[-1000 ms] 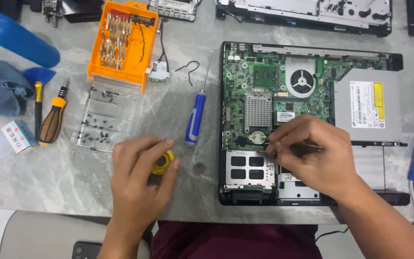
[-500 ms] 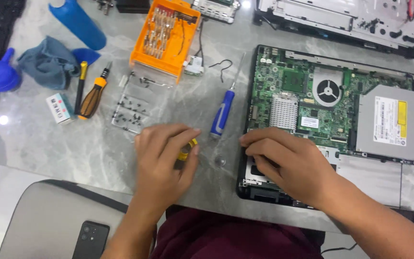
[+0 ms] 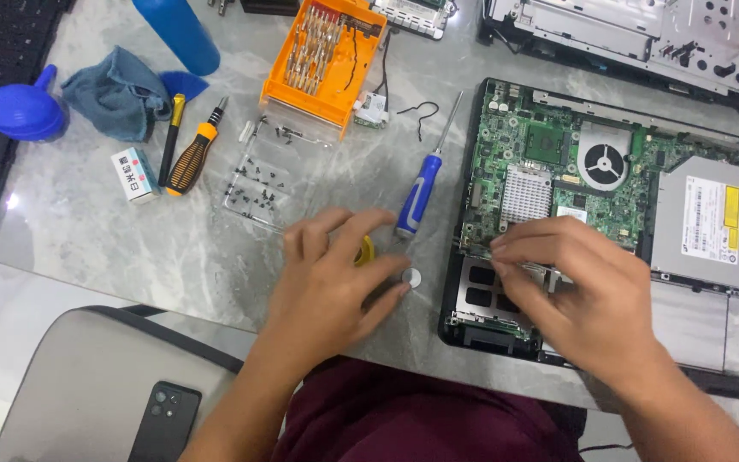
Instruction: Repairing a laptop motherboard using a multimeter and soldering iron
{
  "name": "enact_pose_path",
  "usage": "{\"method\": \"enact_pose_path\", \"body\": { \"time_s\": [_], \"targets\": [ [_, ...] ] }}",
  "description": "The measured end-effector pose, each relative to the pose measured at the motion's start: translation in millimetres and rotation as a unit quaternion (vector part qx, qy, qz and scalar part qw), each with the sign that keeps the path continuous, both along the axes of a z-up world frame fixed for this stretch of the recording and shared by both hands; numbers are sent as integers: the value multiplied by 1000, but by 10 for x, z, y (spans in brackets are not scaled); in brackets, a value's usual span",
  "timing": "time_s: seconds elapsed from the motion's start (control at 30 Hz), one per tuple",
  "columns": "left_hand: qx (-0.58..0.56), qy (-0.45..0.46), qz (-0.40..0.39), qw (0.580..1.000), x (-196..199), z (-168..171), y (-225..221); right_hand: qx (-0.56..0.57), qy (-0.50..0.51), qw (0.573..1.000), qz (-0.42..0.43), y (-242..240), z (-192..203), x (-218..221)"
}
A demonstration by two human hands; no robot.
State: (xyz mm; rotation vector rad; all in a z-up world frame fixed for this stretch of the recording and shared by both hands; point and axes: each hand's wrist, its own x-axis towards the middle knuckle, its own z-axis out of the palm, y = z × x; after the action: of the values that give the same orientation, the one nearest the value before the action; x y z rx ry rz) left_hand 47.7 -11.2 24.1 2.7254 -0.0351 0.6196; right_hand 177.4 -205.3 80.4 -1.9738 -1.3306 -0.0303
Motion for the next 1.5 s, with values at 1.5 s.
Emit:
{"method": "enact_pose_path", "body": {
  "time_s": [1.5],
  "targets": [
    [-96,-199,59,974,-75,-116,-1,-219,-301,928,-30,417,-536,-430]
  ]
}}
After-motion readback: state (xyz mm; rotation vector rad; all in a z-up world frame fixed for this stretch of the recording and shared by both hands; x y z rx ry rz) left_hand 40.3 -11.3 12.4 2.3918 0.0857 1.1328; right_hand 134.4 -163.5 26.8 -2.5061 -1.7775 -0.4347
